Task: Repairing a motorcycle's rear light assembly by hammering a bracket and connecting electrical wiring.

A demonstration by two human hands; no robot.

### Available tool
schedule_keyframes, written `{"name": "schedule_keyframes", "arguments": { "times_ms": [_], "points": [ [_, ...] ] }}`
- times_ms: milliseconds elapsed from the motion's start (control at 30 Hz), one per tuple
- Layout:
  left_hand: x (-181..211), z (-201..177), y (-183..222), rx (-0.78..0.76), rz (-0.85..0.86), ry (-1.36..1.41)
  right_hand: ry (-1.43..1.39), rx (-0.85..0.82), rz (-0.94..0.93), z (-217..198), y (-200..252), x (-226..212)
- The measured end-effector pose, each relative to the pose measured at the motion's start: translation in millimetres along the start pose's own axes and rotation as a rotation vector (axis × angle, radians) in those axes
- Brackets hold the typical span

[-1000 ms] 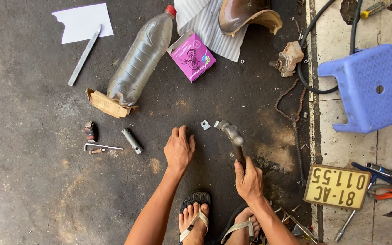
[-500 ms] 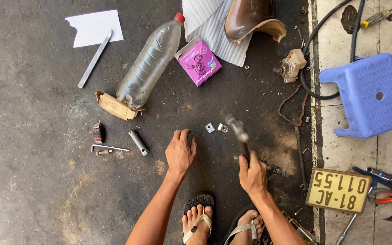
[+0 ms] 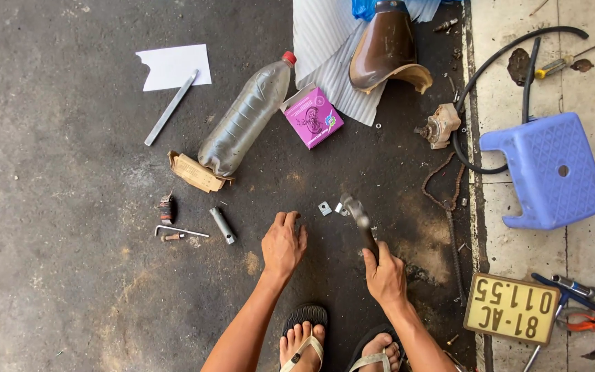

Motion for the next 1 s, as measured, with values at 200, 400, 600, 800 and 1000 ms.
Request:
{"name": "schedule_keyframes", "arguments": {
  "times_ms": [200, 400, 600, 800, 1000],
  "points": [
    [-0.9, -9.8, 5.3, 0.002, -0.006, 0.015, 0.268, -0.248, 0.185, -4.9, -20.5, -5.7],
    [-2.3, -6.8, 7.5, 0.185, 0.099, 0.044, 0.067, 0.006, -0.091, -2.9, -12.3, -11.2],
    [-5.0, -9.1, 9.8, 0.197, 0.109, 0.046, 0.348, -0.09, 0.037, 11.7, -14.2, 7.4],
    [-5.3, -0.9, 10.9, 0.173, 0.122, 0.04, 0.231, -0.117, 0.046, -8.1, -11.3, -33.6],
    [-5.1, -4.5, 8.9, 0.139, 0.123, 0.036, 0.342, -0.21, 0.069, 18.7, -14.5, 20.0]
  ]
}}
Point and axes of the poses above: each hand's wrist, its own y-axis away from the middle knuckle, its own z-axis out of the palm, x = y × z, the point moved 2 cm from there along -y, towards the middle knuckle, and after that the axes turned 1 degree about x, right-handed, at the moved point
